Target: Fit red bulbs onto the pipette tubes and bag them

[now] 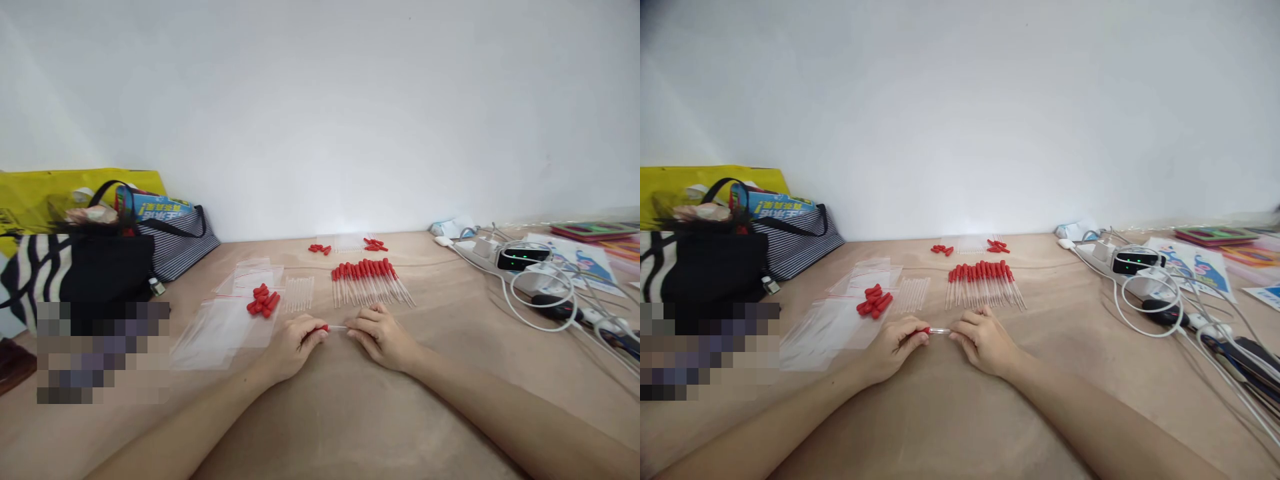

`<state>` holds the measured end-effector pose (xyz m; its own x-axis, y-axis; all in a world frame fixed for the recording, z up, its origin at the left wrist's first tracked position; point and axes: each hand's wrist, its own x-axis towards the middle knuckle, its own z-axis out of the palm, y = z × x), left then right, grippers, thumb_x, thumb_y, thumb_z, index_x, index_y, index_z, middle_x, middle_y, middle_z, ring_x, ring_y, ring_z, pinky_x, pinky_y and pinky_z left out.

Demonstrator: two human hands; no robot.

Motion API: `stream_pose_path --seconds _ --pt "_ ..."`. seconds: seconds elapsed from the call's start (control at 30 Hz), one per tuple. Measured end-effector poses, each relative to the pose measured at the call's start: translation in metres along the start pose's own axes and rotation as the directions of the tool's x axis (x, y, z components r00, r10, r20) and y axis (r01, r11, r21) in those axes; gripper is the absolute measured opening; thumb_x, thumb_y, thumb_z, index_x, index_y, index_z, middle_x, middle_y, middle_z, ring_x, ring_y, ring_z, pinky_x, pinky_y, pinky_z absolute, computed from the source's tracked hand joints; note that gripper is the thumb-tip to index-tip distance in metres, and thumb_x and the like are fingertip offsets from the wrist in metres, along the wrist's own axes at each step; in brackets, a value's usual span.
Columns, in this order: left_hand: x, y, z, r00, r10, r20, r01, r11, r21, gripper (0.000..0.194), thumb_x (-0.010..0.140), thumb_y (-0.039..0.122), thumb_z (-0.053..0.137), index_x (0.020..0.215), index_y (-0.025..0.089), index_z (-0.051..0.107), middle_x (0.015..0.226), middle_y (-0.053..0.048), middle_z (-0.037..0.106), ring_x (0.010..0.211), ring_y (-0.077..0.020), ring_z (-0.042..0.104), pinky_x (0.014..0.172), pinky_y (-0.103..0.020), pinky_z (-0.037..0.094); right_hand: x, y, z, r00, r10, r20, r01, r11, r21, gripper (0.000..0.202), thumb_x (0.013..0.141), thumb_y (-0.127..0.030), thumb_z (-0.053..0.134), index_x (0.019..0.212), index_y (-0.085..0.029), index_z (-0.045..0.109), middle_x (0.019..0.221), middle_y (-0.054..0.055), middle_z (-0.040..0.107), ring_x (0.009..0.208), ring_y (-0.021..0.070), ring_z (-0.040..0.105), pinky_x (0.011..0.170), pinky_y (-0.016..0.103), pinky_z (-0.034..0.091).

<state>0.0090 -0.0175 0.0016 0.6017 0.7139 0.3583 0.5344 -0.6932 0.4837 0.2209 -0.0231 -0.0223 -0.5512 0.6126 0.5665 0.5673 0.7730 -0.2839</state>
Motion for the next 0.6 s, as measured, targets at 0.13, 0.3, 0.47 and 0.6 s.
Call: stream_pose_path --seconds 0.13,0.3,0.47,0.6 --pt "0.0000 -0.0012 -0.0005 1.000 0.003 -0.002 -0.003 1.000 0.020 0.020 0.085 0.022 0.041 0.079 0.016 0.059 0.067 -0.001 0.059 0.067 -0.0142 0.053 0.064 -0.025 0.040 0.0014 0.0008 0.0005 1.000 -0.015 0.005 0.015 1.000 0.025 0.017 0.085 -0.022 0.043 0.089 -0.018 0.059 0.079 0.003 0.062 0.071 0.0124 0.054 0.068 0.029 0.031" --pt "-0.0015 0.0013 -0.0016 0.999 0.048 0.008 -0.049 0.998 0.045 0.021 0.085 0.020 0.039 0.077 0.016 0.058 0.065 -0.001 0.058 0.066 -0.0145 0.052 0.063 -0.026 0.040 0.0040 0.0023 -0.0019 0.998 -0.023 0.059 0.021 0.999 0.035 0.016 0.085 -0.022 0.043 0.088 -0.019 0.058 0.080 0.002 0.063 0.072 0.0117 0.055 0.066 0.027 0.030" --pt "-0.0017 0.0054 -0.0030 0.996 0.086 0.034 -0.087 0.995 0.055 0.021 0.084 0.018 0.039 0.076 0.016 0.059 0.063 -0.001 0.059 0.066 -0.0150 0.053 0.065 -0.027 0.040 0.0069 0.0019 -0.0061 0.993 -0.103 0.062 0.111 0.984 -0.140 0.021 0.086 -0.022 0.039 0.083 -0.018 0.059 0.071 0.003 0.061 0.061 0.0115 0.050 0.062 0.028 0.025" --pt "-0.0014 0.0051 -0.0025 0.994 0.108 0.028 -0.109 0.992 0.064 0.021 0.084 0.019 0.039 0.075 0.016 0.059 0.064 -0.002 0.059 0.067 -0.0152 0.054 0.066 -0.027 0.041 0.0069 -0.0010 -0.0059 0.991 -0.126 0.045 0.133 0.970 -0.201 0.023 0.086 -0.020 0.037 0.081 -0.016 0.060 0.068 0.003 0.059 0.059 0.0114 0.046 0.061 0.029 0.022"
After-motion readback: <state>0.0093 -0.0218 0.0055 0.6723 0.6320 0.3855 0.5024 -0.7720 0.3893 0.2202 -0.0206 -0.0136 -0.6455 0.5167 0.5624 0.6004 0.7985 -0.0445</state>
